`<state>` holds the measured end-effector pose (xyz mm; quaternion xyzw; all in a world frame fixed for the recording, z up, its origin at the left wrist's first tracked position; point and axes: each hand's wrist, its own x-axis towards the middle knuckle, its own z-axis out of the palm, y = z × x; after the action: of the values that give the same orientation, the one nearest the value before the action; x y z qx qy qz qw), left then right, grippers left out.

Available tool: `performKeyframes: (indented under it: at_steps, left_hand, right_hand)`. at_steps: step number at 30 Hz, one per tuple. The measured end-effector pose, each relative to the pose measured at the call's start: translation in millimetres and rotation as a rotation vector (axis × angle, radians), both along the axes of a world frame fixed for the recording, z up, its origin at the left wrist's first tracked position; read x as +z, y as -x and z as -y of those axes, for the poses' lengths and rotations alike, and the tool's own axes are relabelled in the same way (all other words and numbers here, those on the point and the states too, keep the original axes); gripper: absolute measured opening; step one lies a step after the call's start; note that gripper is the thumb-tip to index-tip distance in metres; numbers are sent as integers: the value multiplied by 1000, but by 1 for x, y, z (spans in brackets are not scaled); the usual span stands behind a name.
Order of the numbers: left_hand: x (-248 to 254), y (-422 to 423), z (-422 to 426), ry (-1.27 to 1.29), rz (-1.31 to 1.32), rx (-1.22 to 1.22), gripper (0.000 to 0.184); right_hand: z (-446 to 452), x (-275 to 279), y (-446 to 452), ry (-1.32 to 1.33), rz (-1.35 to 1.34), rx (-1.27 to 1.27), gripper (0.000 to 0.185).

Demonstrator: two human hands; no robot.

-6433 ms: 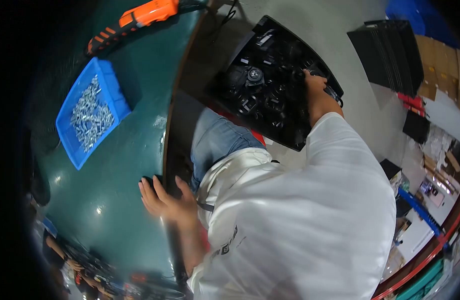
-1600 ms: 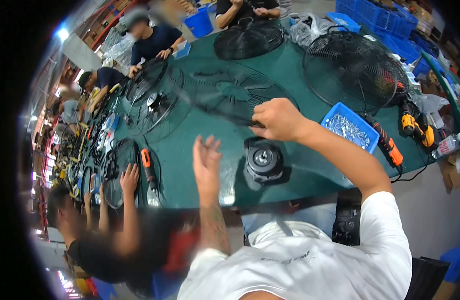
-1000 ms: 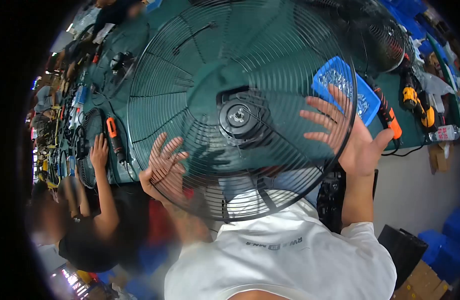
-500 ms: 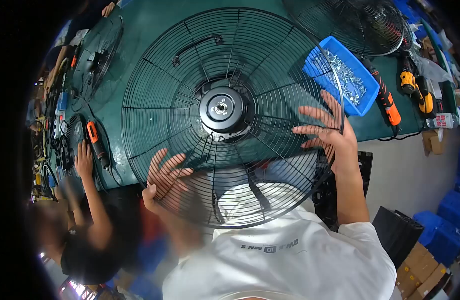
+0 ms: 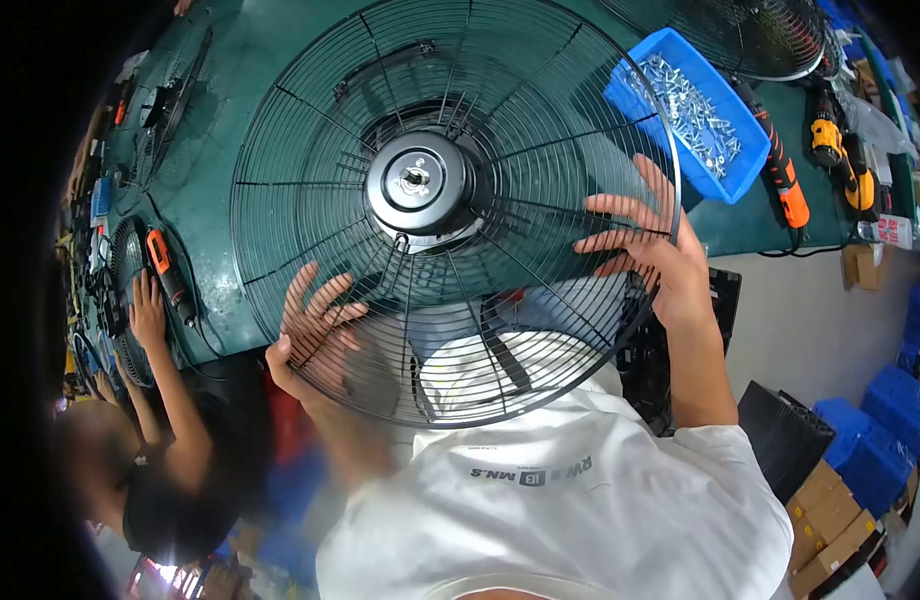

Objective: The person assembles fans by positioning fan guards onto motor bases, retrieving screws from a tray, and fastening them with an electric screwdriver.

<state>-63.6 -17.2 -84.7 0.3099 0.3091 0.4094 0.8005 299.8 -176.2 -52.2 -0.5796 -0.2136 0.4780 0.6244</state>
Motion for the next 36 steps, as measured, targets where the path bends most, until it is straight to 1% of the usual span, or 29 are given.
performKeyframes:
  at_steps: [9,12,16,18,19,21,22,23,24,25,26,27,28,29,30,32,33,34,35,36]
  left_hand:
    - [-10,11,-17,-43,71,-97,93]
    - [-10,12,-17,-39,41,-79,94]
    - [-8,19,-18,-116,-60,-82,97]
    - [-4,19,-18,-161,-242,-57,105]
    - [1,20,-17,-165,-237,-74,105]
    - [16,26,-18,-177,-432,9,115]
    - [26,40,-24,-130,-559,75,119]
    - [12,85,-40,-174,-430,130,105]
    - [30,85,-45,-95,-531,297,91]
    - [15,126,-37,-100,-504,252,91]
    - [-11,211,-107,-308,-461,393,68]
    - [39,127,-68,-317,-435,362,68]
    - [85,52,-52,-453,-538,420,43]
    - [123,-32,-64,-583,-663,483,38]
    - [124,-29,-76,-595,-653,473,38]
    - [131,-12,-105,-987,-999,176,40]
    - [142,-43,-103,-1107,-1018,53,39]
    - [151,-84,-96,-1051,-916,-61,35]
    - [160,-129,-86,-994,-813,-176,30]
    - [169,-170,-74,-1093,-809,-309,26]
  right_hand:
    - [6,-4,5,-29,8,11,84]
    - [8,-6,6,-11,22,10,83]
    - [8,-5,5,7,23,16,84]
    - [9,-8,7,-14,44,9,81]
    - [11,-9,6,-34,69,4,79]
    - [23,-14,-11,-67,67,-82,76]
    - [33,-14,-25,-102,66,-143,76]
    - [43,-13,-41,-91,97,-248,74]
    - [50,-6,-57,-106,50,-366,64]
    - [61,-7,-81,-100,5,-422,59]
    - [76,-10,-107,-100,-45,-472,55]
    - [88,-18,-129,-110,-25,-506,55]
    - [99,-29,-150,-180,-257,-507,54]
    - [99,-43,-169,-237,-507,-493,53]
    - [97,-44,-183,-250,-505,-505,53]
    - [93,-47,-202,-164,-641,-652,55]
    - [100,-53,-221,-189,-678,-545,62]
    - [99,-58,-231,-207,-680,-551,62]
    - [98,-62,-239,-182,-644,-546,66]
    - [99,-63,-246,-160,-601,-543,71]
